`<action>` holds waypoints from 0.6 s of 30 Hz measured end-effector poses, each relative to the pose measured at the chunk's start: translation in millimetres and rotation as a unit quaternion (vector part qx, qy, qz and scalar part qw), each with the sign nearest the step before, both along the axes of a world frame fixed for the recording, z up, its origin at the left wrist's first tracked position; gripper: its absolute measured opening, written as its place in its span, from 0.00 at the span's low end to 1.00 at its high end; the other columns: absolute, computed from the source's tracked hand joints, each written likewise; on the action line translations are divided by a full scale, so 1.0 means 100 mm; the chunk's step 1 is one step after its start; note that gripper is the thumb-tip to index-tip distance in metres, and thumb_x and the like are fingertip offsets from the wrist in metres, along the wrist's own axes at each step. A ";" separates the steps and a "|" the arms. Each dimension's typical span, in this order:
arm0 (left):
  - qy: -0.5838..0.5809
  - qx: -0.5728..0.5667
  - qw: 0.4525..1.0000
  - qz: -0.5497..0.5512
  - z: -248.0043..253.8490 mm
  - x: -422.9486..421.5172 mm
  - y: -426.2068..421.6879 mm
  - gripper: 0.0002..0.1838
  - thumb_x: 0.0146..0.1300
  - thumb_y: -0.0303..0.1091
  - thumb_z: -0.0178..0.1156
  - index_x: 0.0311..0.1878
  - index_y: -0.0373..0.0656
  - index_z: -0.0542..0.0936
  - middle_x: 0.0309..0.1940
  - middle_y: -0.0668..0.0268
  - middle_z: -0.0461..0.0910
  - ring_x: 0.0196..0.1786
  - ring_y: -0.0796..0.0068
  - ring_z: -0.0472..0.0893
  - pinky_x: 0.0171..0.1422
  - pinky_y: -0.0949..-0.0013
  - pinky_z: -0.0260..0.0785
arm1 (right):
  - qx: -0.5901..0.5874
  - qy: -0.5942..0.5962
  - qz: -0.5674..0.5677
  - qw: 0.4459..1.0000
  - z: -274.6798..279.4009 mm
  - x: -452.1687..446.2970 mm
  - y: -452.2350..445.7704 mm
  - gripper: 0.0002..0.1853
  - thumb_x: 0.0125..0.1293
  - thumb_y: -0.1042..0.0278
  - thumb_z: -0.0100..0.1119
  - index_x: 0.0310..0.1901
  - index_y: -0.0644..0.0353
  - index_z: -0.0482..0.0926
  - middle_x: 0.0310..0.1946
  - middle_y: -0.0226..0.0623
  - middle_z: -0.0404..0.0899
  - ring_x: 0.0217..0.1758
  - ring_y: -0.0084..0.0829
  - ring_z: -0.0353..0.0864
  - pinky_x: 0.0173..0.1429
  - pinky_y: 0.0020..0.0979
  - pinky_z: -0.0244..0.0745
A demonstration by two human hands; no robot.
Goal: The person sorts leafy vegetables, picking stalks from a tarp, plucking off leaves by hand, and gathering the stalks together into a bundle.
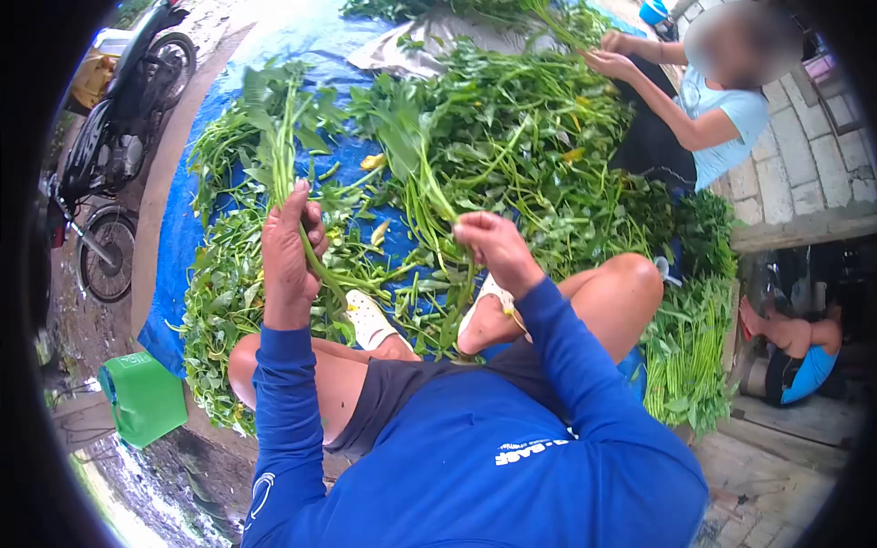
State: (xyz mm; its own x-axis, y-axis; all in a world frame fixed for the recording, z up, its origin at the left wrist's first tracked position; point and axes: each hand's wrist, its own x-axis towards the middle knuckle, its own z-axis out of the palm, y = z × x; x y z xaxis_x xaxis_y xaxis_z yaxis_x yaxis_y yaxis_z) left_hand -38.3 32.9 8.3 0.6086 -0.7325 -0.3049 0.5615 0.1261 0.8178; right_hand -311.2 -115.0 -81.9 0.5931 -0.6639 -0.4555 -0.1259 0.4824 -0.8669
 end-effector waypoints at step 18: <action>-0.032 -0.018 0.999 -0.008 -0.04 -0.17 0.00 0.16 0.76 0.47 0.66 0.33 0.52 0.76 0.26 0.74 0.78 0.20 0.88 0.71 0.20 0.82 0.57 | -0.159 -0.113 -0.078 0.978 0.35 0.03 0.33 0.12 0.72 0.75 0.70 0.55 0.65 0.86 0.47 0.30 0.89 0.48 0.17 0.85 0.55 0.22 0.81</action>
State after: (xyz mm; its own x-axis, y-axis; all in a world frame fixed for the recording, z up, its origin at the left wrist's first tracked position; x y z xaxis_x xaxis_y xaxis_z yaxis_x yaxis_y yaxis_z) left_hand -55.6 33.1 4.7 0.6146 -0.7520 -0.2383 0.5099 0.1482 0.8474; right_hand -308.5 -82.2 -46.9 0.5357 -0.8406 -0.0796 0.1397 0.1812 -0.9735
